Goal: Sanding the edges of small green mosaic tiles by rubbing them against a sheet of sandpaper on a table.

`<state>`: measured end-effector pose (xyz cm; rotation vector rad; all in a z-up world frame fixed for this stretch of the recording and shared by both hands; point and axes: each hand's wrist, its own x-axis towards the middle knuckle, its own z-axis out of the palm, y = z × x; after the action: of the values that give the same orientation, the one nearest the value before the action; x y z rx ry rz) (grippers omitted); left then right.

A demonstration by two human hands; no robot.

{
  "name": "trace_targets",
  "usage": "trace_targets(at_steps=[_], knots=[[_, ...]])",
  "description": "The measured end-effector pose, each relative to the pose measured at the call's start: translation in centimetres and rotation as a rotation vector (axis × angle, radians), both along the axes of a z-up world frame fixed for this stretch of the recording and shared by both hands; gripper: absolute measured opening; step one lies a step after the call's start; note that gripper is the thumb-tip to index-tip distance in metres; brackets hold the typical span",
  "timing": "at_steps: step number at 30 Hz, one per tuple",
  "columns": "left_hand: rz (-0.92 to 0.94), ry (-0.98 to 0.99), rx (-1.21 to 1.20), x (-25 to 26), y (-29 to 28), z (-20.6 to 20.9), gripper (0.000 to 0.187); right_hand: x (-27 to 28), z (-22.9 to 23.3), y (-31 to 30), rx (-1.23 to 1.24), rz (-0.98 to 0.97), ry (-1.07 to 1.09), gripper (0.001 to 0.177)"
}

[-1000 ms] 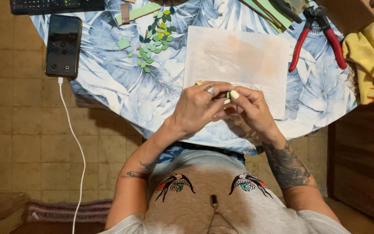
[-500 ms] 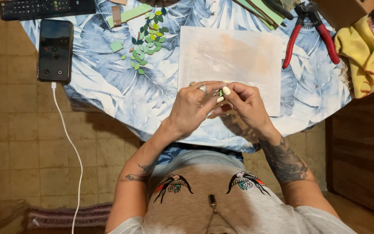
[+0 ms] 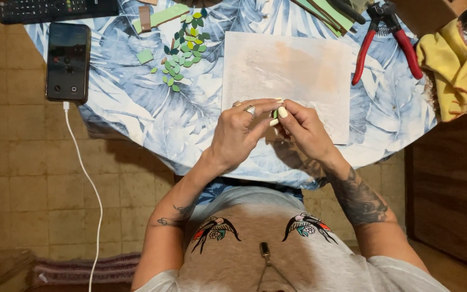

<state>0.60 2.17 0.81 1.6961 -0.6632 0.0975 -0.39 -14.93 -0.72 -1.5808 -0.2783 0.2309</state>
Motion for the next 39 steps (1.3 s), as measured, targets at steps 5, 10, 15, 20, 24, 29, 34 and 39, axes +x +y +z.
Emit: trace_targets(at_steps=[5, 10, 15, 20, 24, 29, 34, 39], knots=[[0.037, -0.026, 0.015, -0.3, 0.1, 0.2, 0.019, 0.1, -0.6, 0.1, -0.006, -0.004, -0.025, 0.026], [0.073, -0.069, 0.04, -0.8, 0.2, -0.1, 0.016, 0.1, 0.2, 0.2, -0.085, 0.035, -0.068, 0.028], [0.175, -0.323, 0.341, -2.7, 0.4, -1.5, 0.018, 1.1, 0.4, -1.2, -0.489, 0.029, -0.344, 0.022], [0.036, -0.387, 0.671, -5.3, 0.5, -2.6, 0.04, 0.9, 0.0, -3.0, -0.978, 0.164, -0.574, 0.016], [0.008, -0.359, 0.879, -5.8, 0.7, -3.5, 0.062, -0.1, -1.3, -4.3, -1.359, 0.207, -0.828, 0.015], [0.044, -0.409, 0.868, -5.5, 0.4, -3.8, 0.067, 1.3, -2.2, -2.2, -1.31, 0.157, -0.913, 0.015], [0.041, -0.412, 0.888, -5.8, 0.5, -3.9, 0.07, 8.0, -3.7, 2.8, -1.304, 0.127, -0.946, 0.014], [0.117, -0.496, 1.109, -5.9, 0.5, -3.2, 0.082, 8.5, -2.3, 4.0, -1.278, 0.204, -0.855, 0.021]])
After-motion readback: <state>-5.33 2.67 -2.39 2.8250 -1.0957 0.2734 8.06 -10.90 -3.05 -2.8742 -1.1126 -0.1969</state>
